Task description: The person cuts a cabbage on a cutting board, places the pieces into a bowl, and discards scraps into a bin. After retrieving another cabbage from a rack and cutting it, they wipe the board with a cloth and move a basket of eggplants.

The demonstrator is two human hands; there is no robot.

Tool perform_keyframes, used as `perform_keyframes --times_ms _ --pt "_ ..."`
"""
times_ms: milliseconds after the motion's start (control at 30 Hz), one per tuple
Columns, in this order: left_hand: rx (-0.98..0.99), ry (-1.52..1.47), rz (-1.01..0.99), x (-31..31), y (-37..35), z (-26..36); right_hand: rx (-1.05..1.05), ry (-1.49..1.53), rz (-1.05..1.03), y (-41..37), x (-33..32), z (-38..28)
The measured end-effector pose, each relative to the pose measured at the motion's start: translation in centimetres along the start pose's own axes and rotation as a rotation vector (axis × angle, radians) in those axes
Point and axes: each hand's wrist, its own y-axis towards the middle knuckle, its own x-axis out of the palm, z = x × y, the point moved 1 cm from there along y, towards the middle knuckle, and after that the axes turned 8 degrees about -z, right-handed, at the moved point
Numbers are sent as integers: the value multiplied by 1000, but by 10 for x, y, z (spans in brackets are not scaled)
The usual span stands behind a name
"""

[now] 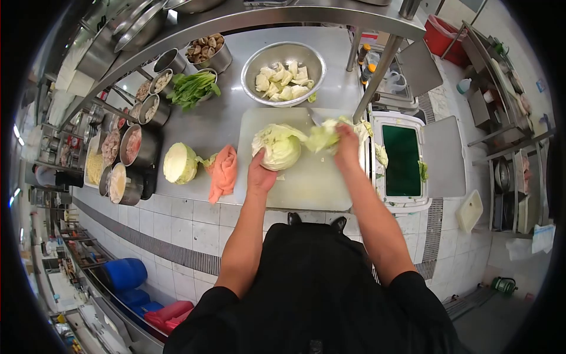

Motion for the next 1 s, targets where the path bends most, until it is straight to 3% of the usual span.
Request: perform_keyframes --times_ms 67,133,200,233,300,367,400,500,600,667,700,767,833,933,1000 --pt "-19 -87 -39 0 -11 12 -109 -10 20 11 -44 -45" --pt "-31 16 -125 4 -18 22 -160 -243 52 5 -79 -106" --pt "-51 82 -100 16 -23 29 -66 -1307 144 -4 -98 -160" --pt "-84 149 -78 22 -26 30 -62 -1307 141 -8 -98 -153" --pt "-73 163 -58 34 -24 23 -416 -1411 -95 -15 -81 -135" --pt "-76 177 -31 45 -24 13 -93 -1117 -567 -67 -4 -119" --pt "-81 258 -24 53 -23 10 -190 -1255 -730 -77 22 -105" --pt "-112 413 -46 68 -25 10 -52 -1211 -821 -70 48 -96" --pt "-139 462 -97 80 -27 20 23 -952 -994 -56 45 -97" --pt "-148 438 -112 78 -27 23 -65 -948 -944 -50 40 -96" --pt "-177 431 -139 73 -28 23 94 -833 -864 -52 43 -103" --pt "-207 424 -167 67 -30 23 53 -770 -773 -32 22 -99" --pt "-256 368 -247 63 -36 19 102 -609 -482 -7 -17 -95" --pt "-200 272 -239 44 -52 29 41 -911 -262 23 -82 -141" --pt "-141 316 -58 13 -65 46 -284 -1943 314 11 -107 -163"
